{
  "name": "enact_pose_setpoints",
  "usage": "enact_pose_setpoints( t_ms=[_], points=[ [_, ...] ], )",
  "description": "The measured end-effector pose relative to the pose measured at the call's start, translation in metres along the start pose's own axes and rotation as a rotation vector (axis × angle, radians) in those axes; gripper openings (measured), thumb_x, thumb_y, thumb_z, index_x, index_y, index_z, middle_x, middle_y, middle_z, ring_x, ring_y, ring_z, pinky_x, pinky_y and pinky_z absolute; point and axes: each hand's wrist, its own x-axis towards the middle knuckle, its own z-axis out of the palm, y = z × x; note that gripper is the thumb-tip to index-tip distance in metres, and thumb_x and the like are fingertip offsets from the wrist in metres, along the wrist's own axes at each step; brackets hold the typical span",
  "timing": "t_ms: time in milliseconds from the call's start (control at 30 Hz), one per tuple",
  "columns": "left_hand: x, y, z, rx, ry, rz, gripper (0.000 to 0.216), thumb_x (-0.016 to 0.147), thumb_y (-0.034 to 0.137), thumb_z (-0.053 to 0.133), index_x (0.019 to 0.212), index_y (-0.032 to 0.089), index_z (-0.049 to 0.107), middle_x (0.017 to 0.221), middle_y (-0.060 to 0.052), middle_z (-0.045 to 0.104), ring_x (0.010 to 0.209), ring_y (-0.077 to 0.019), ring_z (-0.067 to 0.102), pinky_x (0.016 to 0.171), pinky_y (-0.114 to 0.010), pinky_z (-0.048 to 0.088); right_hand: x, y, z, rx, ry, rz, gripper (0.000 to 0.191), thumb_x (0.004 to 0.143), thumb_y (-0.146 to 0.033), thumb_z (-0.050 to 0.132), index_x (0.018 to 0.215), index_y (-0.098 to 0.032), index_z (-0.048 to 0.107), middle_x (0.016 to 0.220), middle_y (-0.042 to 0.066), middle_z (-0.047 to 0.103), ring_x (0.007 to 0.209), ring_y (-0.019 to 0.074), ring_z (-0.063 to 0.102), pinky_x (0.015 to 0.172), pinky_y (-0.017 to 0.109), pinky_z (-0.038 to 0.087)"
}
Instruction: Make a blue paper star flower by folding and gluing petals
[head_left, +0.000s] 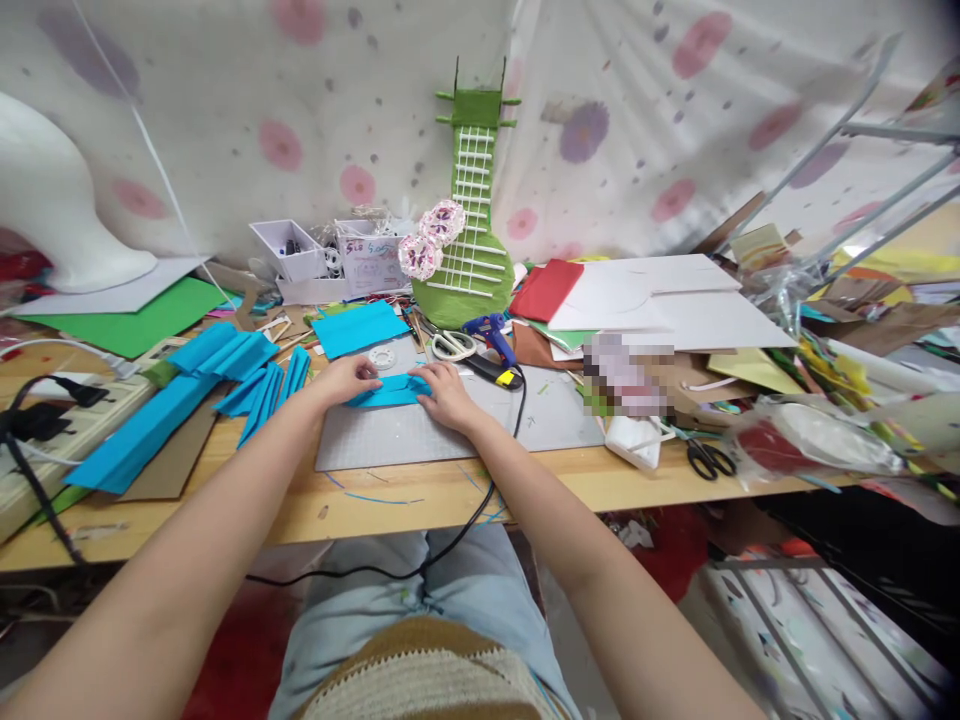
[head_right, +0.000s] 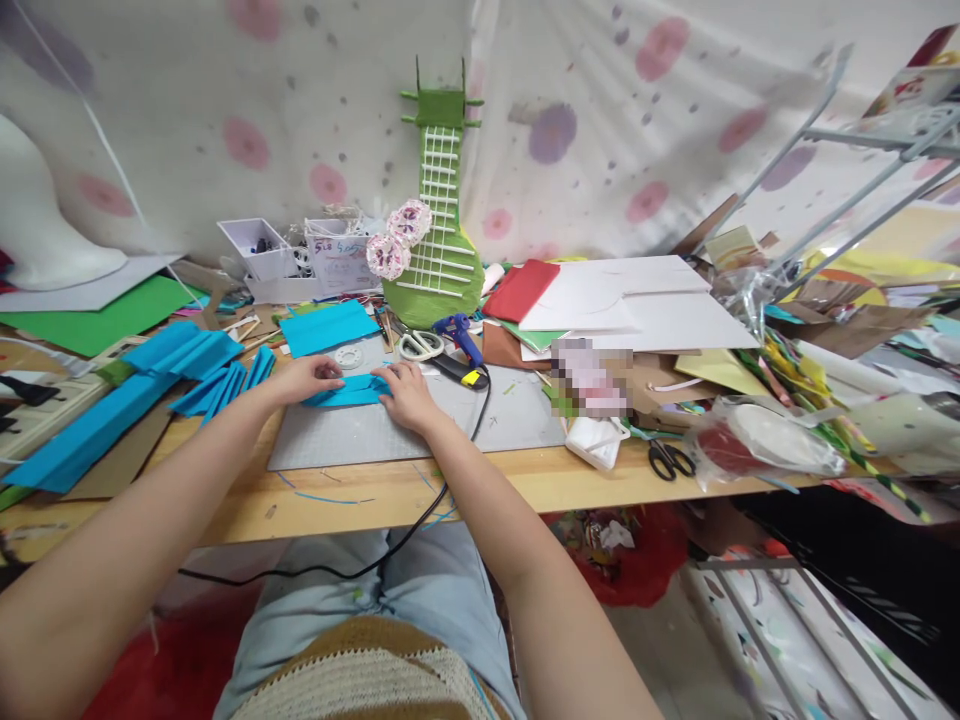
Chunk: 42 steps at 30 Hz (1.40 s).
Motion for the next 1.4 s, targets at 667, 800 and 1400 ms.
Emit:
enact_pose_setpoints(
  t_ms=[667, 800, 1400],
  points=[
    [-0.021, 0.005, 0.02, -0.093, 0.08, 0.105, 0.037, 0.064, 0.044, 0.061, 0.092, 0.019, 0.062, 0.091, -0.004, 0.066, 0.084, -0.0217, 0.059, 0.077, -0.032, 0.044, 0.024, -0.001, -0.019, 0.17, -0.068, -0.015, 0.027, 0.079, -0.025, 0.057, 0.105, -0.018, 0.058, 0.105, 0.007, 0.057, 0.099, 0.0172, 0.051, 0.09, 0.033, 0.039],
    [-0.015, 0.002, 0.016, -0.284, -0.047, 0.093, 0.045, 0.056, 0.052, 0.065, 0.084, 0.017, 0.064, 0.081, -0.002, 0.066, 0.077, -0.0195, 0.058, 0.07, -0.029, 0.045, 0.032, 0.003, -0.016, 0.283, -0.097, 0.076, 0.025, 0.077, -0.023, 0.058, 0.102, -0.02, 0.059, 0.096, 0.002, 0.062, 0.088, 0.0143, 0.055, 0.079, 0.028, 0.042],
    [-0.022, 0.017, -0.008, -0.238, -0.141, 0.012, 0.042, 0.065, 0.056, 0.056, 0.078, 0.018, 0.067, 0.073, -0.001, 0.063, 0.071, -0.0163, 0.054, 0.062, -0.026, 0.042, 0.02, 0.011, -0.002, 0.544, 0.016, 0.141, 0.016, 0.074, -0.025, 0.058, 0.087, -0.016, 0.061, 0.083, 0.0, 0.061, 0.077, 0.0124, 0.054, 0.071, 0.025, 0.041]
  ],
)
